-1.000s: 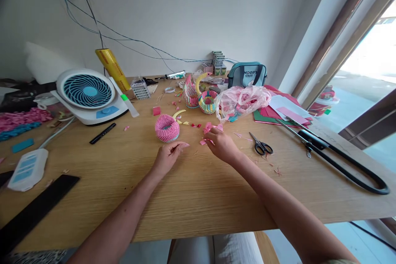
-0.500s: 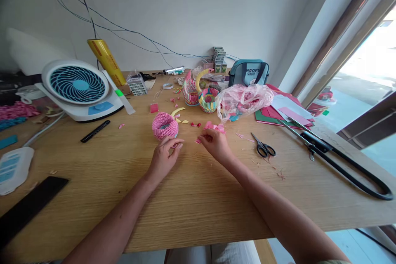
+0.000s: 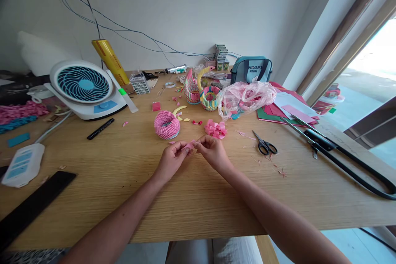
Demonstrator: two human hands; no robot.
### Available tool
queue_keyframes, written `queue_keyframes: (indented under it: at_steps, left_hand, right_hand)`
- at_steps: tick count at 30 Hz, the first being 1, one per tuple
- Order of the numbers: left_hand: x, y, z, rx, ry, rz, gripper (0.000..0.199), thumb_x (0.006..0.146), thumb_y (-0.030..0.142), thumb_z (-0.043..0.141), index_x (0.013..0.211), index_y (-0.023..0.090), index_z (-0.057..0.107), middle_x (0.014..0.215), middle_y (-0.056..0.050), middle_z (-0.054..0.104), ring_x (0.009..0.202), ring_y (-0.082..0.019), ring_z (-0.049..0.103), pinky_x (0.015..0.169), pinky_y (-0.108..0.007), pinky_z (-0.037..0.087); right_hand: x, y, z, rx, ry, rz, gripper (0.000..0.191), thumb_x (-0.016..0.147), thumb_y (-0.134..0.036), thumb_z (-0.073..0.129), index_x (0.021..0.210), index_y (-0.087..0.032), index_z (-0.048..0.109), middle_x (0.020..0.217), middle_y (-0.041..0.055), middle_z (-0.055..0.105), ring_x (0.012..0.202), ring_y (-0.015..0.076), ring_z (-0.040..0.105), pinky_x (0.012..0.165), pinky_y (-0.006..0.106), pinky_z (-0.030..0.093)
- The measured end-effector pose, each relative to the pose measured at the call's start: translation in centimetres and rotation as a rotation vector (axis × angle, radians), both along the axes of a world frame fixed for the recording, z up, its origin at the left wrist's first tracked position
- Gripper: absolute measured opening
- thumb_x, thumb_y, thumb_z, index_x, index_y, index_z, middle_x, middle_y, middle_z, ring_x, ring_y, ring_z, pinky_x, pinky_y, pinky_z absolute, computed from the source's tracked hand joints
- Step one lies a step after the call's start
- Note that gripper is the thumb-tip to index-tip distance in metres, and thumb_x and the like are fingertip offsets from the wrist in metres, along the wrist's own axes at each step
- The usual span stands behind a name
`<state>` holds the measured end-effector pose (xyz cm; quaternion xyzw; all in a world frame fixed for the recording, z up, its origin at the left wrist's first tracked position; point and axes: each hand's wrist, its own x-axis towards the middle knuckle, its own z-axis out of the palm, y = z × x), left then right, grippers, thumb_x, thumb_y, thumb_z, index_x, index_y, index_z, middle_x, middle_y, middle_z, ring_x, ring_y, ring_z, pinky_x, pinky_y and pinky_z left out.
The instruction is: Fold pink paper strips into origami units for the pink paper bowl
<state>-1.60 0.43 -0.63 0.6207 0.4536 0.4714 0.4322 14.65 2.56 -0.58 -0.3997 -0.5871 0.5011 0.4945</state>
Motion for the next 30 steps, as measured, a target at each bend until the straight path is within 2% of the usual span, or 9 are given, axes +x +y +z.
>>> queue_keyframes:
  at_steps: [3, 8, 12, 16, 18, 21, 24, 27, 30]
  left_hand:
    - [-0.3, 0.2, 0.2, -0.038, -0.069, 0.007, 0.020, 0.085, 0.032, 0.059, 0.082, 0.014, 0.065, 0.071, 0.000, 0.061, 0.068, -0.012, 0.055, 0.068, -0.023, 0.043]
    - [-0.3, 0.2, 0.5, -0.125, -0.168, 0.005, 0.021, 0.081, 0.035, 0.064, 0.080, 0.014, 0.065, 0.065, 0.002, 0.056, 0.062, -0.010, 0.049, 0.061, -0.022, 0.038]
    - [-0.1, 0.1, 0.8, -0.179, -0.239, 0.029, 0.022, 0.076, 0.035, 0.068, 0.077, 0.014, 0.064, 0.065, 0.002, 0.056, 0.060, -0.009, 0.047, 0.059, -0.022, 0.037]
    - [-0.1, 0.1, 1.0, -0.226, -0.307, 0.022, 0.020, 0.073, 0.030, 0.070, 0.083, 0.015, 0.062, 0.068, 0.002, 0.057, 0.056, -0.007, 0.046, 0.056, -0.021, 0.035]
    - [-0.1, 0.1, 0.9, -0.235, -0.313, 0.005, 0.020, 0.073, 0.027, 0.070, 0.084, 0.016, 0.060, 0.068, 0.003, 0.057, 0.055, -0.007, 0.045, 0.055, -0.021, 0.035]
    - [-0.1, 0.1, 0.7, -0.250, -0.291, -0.041, 0.019, 0.071, 0.025, 0.070, 0.081, 0.015, 0.058, 0.066, 0.003, 0.056, 0.053, -0.006, 0.043, 0.052, -0.020, 0.033]
    - [-0.2, 0.0, 0.6, -0.338, -0.331, -0.079, 0.021, 0.071, 0.028, 0.072, 0.078, 0.014, 0.058, 0.065, 0.004, 0.054, 0.052, -0.005, 0.042, 0.052, -0.019, 0.032]
    - [-0.4, 0.0, 0.6, -0.431, -0.436, -0.098, 0.030, 0.071, 0.039, 0.073, 0.076, 0.013, 0.058, 0.068, 0.002, 0.055, 0.054, -0.005, 0.045, 0.055, -0.019, 0.035]
    - [-0.4, 0.1, 0.6, -0.412, -0.426, -0.100, 0.030, 0.069, 0.038, 0.075, 0.072, 0.013, 0.057, 0.065, 0.003, 0.053, 0.053, -0.004, 0.044, 0.053, -0.018, 0.034]
  right_hand:
    - [0.2, 0.1, -0.3, -0.044, 0.005, -0.020, 0.040, 0.071, -0.053, 0.073, 0.067, -0.018, 0.056, 0.060, -0.0012, 0.057, 0.054, 0.0104, 0.049, 0.052, 0.024, 0.038]
    - [0.3, -0.1, -0.4, -0.007, -0.040, 0.007, 0.041, 0.075, -0.053, 0.070, 0.064, -0.019, 0.049, 0.055, -0.0046, 0.047, 0.050, 0.0086, 0.037, 0.048, 0.023, 0.028]
    - [0.6, 0.0, -0.5, 0.066, -0.085, 0.010, 0.037, 0.087, -0.049, 0.058, 0.066, -0.020, 0.047, 0.056, -0.0038, 0.046, 0.050, 0.0098, 0.040, 0.048, 0.024, 0.032]
    - [1.2, -0.1, -0.2, 0.422, -0.229, -0.020, 0.014, 0.092, -0.031, 0.052, 0.100, -0.021, 0.058, 0.088, 0.0045, 0.057, 0.070, 0.0142, 0.054, 0.062, 0.028, 0.047]
    - [1.4, -0.4, 0.2, 0.614, -0.364, 0.039, 0.025, 0.091, -0.022, 0.050, 0.116, -0.024, 0.056, 0.106, 0.0090, 0.055, 0.088, 0.0179, 0.057, 0.072, 0.032, 0.051]
    - [1.4, -0.8, 0.7, 0.746, -0.469, 0.125, 0.033, 0.090, -0.015, 0.048, 0.121, -0.025, 0.055, 0.117, 0.0117, 0.052, 0.110, 0.0226, 0.054, 0.089, 0.040, 0.050]
    - [1.2, -0.7, 0.5, 0.681, -0.448, 0.152, 0.017, 0.090, -0.018, 0.053, 0.105, -0.022, 0.060, 0.106, 0.0095, 0.059, 0.099, 0.0213, 0.058, 0.084, 0.038, 0.052]
    - [1.1, -0.3, -0.3, 0.444, -0.311, 0.124, 0.005, 0.089, -0.025, 0.057, 0.092, -0.020, 0.058, 0.086, 0.0042, 0.061, 0.076, 0.0159, 0.060, 0.069, 0.031, 0.052]
    - [1.0, -0.2, -0.8, 0.309, -0.161, 0.179, 0.026, 0.086, -0.026, 0.062, 0.111, -0.023, 0.053, 0.108, 0.0069, 0.061, 0.081, 0.0144, 0.062, 0.069, 0.029, 0.053]
